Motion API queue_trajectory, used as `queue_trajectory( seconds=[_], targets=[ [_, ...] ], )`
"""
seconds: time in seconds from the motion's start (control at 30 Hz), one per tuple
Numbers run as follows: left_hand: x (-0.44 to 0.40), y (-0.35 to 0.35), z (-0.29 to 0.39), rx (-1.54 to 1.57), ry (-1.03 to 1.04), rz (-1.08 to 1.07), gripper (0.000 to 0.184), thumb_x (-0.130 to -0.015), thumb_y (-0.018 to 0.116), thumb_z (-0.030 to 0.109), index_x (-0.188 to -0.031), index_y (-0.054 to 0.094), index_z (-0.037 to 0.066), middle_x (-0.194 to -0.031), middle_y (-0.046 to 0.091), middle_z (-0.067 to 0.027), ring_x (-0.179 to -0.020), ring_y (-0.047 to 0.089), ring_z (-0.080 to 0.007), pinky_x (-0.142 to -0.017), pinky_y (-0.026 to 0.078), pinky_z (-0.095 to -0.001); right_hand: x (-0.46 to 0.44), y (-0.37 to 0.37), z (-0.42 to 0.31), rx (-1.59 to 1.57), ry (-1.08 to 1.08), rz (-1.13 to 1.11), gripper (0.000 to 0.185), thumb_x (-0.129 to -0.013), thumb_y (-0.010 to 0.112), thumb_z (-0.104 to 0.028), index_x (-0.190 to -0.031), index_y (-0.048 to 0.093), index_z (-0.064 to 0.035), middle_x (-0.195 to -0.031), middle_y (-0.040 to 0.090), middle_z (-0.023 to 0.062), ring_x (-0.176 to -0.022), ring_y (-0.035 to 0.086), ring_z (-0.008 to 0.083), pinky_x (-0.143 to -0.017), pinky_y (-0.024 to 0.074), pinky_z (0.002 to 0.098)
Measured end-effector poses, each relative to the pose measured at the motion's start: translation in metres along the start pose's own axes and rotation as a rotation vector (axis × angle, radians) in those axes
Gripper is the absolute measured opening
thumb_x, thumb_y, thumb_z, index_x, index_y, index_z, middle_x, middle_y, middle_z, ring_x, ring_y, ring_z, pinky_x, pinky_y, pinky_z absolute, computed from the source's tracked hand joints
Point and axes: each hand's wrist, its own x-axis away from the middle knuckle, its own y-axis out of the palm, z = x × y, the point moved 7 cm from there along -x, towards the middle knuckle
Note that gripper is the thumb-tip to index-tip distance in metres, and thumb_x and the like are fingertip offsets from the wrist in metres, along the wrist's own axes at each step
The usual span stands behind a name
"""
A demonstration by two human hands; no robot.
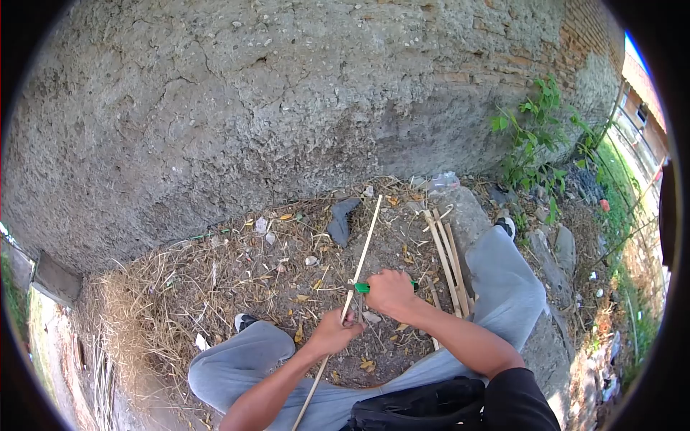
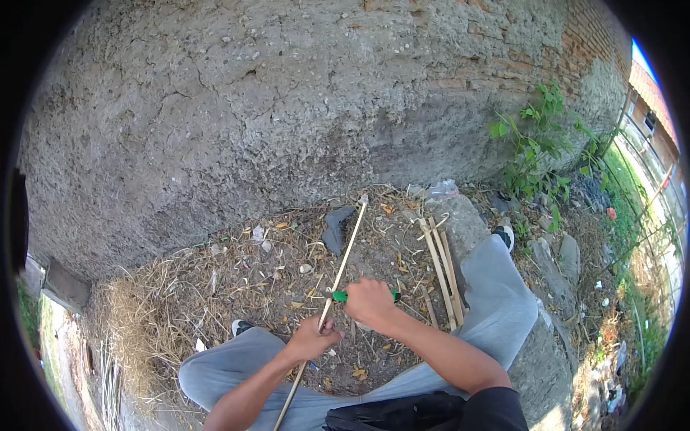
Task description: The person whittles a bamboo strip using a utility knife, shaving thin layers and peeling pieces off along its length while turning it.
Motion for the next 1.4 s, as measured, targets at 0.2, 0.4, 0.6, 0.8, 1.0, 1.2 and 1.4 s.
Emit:
queue_trajectory(
  seconds=[0.2,0.4,0.6,0.8,1.0,1.2,1.4],
  targets=[
    [-0.001,0.008,-0.001,0.16,0.005,-0.147,0.036,-0.079,0.071,0.009,-0.071,0.036,0.009,-0.06,0.039,0.0025,-0.058,0.038,-0.008,-0.052,0.036,-0.0296,0.001,-0.001,0.001,-0.009,0.006,0.024,0.019,-0.077,0.059,-0.017,-0.082,0.071,-0.0024,-0.087,0.068,0.0226,-0.084,0.068,0.0399,-0.076,0.0531,0.0502],
    [0.02,0.018,-0.005,-0.14,0.119,-0.047,0.018,-0.074,0.056,0.002,-0.076,0.038,0.004,-0.062,0.044,-0.0073,-0.059,0.044,-0.019,-0.056,0.04,-0.0373,-0.018,-0.02,0.042,0.02,0.104,0.163,0.022,-0.08,0.059,-0.02,-0.082,0.07,-0.0005,-0.084,0.066,0.0273,-0.081,0.066,0.0425,-0.076,0.0524,0.0516],
    [0.007,-0.017,0.011,-0.117,0.094,0.114,0.023,-0.072,0.061,0.004,-0.074,0.038,0.004,-0.063,0.04,-0.0027,-0.061,0.037,-0.013,-0.056,0.037,-0.032,0.01,-0.016,-0.008,-0.014,0.021,0.033,0.02,-0.079,0.058,-0.016,-0.084,0.07,-0.0007,-0.089,0.066,0.0267,-0.085,0.067,0.0424,-0.078,0.0521,0.0515],
    [0.009,-0.014,0.014,-0.279,0.003,0.155,0.017,-0.074,0.058,0.005,-0.085,0.047,0.0,-0.068,0.054,-0.0152,-0.064,0.056,-0.0289,-0.061,0.046,-0.0411,0.009,-0.005,-0.007,0.01,0.03,0.093,0.022,-0.08,0.058,-0.021,-0.08,0.07,-0.0028,-0.082,0.065,0.0268,-0.083,0.065,0.0423,-0.074,0.0509,0.0523],
    [0.02,0.002,0.007,-0.285,-0.047,0.163,0.022,-0.077,0.058,0.008,-0.094,0.049,-0.004,-0.073,0.061,-0.0217,-0.071,0.064,-0.0358,-0.066,0.05,-0.0438,-0.006,0.012,0.008,0.083,0.012,0.147,0.02,-0.081,0.056,-0.017,-0.075,0.069,-0.003,-0.078,0.067,0.0244,-0.075,0.067,0.0412,-0.067,0.0528,0.0506],
    [0.033,0.004,0.014,-0.314,-0.095,0.094,0.022,-0.077,0.058,0.008,-0.094,0.051,-0.005,-0.073,0.061,-0.021,-0.071,0.065,-0.0355,-0.067,0.05,-0.0427,-0.031,0.007,0.037,0.045,0.094,0.216,0.017,-0.077,0.058,-0.014,-0.075,0.068,-0.0008,-0.08,0.066,0.0262,-0.077,0.066,0.0421,-0.068,0.0523,0.0519],
    [0.042,0.017,-0.002,-0.391,-0.063,0.019,0.025,-0.077,0.059,0.01,-0.096,0.051,-0.006,-0.076,0.062,-0.0237,-0.075,0.065,-0.0409,-0.07,0.05,-0.0444,-0.055,0.005,0.099,0.147,0.218,0.256,0.022,-0.083,0.055,-0.015,-0.083,0.072,-0.0003,-0.083,0.068,0.0246,-0.08,0.069,0.0399,-0.069,0.0546,0.0493]
  ],
)
